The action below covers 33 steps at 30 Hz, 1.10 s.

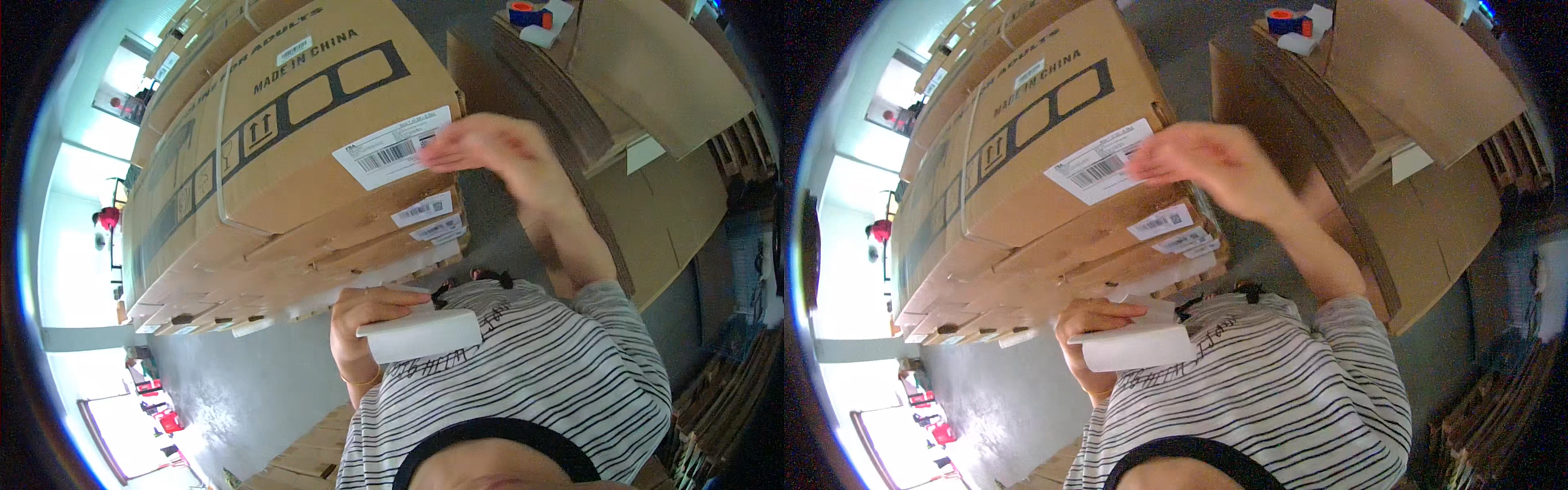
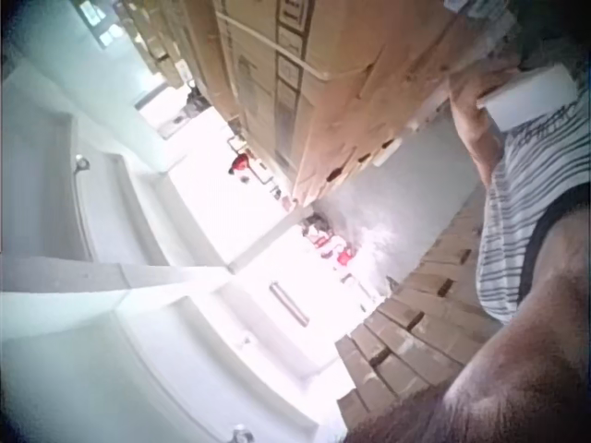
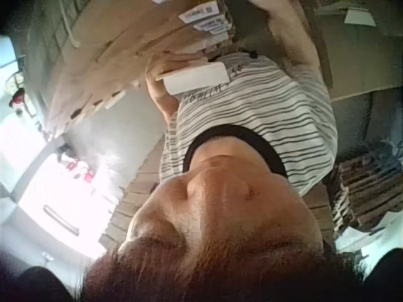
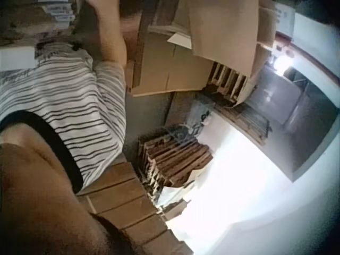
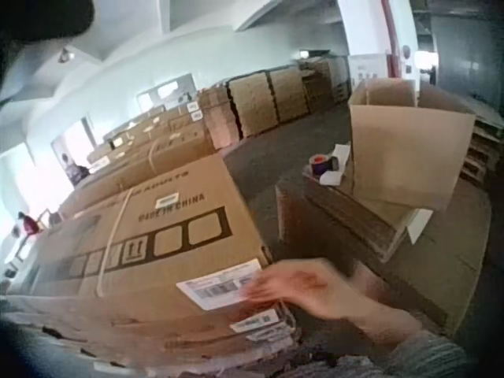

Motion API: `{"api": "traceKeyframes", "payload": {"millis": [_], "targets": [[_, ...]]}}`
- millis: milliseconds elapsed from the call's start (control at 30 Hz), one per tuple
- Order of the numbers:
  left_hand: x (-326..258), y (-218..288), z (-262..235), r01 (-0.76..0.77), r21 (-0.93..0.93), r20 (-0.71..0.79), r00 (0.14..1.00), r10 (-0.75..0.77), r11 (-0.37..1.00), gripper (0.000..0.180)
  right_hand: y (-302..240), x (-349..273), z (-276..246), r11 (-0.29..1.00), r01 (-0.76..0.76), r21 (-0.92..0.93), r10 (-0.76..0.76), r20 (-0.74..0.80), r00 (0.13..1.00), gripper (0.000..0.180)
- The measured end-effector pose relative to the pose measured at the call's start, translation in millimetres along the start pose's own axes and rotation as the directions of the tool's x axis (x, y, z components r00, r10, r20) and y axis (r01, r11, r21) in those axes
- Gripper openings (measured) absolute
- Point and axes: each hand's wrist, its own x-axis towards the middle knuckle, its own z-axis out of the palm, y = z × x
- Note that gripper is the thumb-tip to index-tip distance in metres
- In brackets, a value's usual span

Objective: The person picks up sheets of labels and peels barcode labels from the backing paper, sticking them onto cardboard boxes stacked on pallets.

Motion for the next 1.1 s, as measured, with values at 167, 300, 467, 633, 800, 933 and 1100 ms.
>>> {"api": "traceKeyframes", "payload": {"millis": [167,300,467,633,800,933,1100], "targets": [[-7.5,0.3,-12.1,0.098,-0.180,-0.053,0.993,-0.110,0.979,0.019,-25.3,-16.5,-19.6,0.989,0.141,-0.051,-0.144,-0.046,0.989,0.029],[-13.3,-8.1,-8.5,-0.004,0.000,-0.281,0.960,0.004,1.000,0.026,-20.1,12.1,24.3,0.868,0.191,-0.459,0.026,0.426,0.904,0.030],[-11.3,-21.7,-16.4,-0.192,0.228,-0.397,0.877,0.271,0.955,0.025,-23.0,3.3,19.4,0.889,0.440,-0.125,-0.398,0.263,0.879,0.040],[2.1,-11.3,-21.9,-0.253,0.466,-0.243,0.885,0.397,0.848,0.020,-34.4,-13.7,56.3,0.360,0.742,-0.566,-0.311,0.677,0.667,0.031],[5.5,1.4,-19.7,-0.004,0.227,-0.208,0.977,0.053,0.974,0.029,-15.3,-12.6,61.6,0.281,0.700,-0.657,-0.396,0.585,0.708,0.029],[-5.0,-13.0,-15.4,0.140,-0.089,-0.159,0.975,-0.153,0.986,0.034,-21.2,-9.6,62.6,0.272,0.655,-0.705,-0.468,0.498,0.730,0.019],[-9.3,-23.3,-15.8,0.215,0.062,-0.139,0.969,-0.205,0.975,0.018,-41.6,-31.2,55.9,0.446,0.560,-0.698,-0.490,0.333,0.806,0.018]]}}
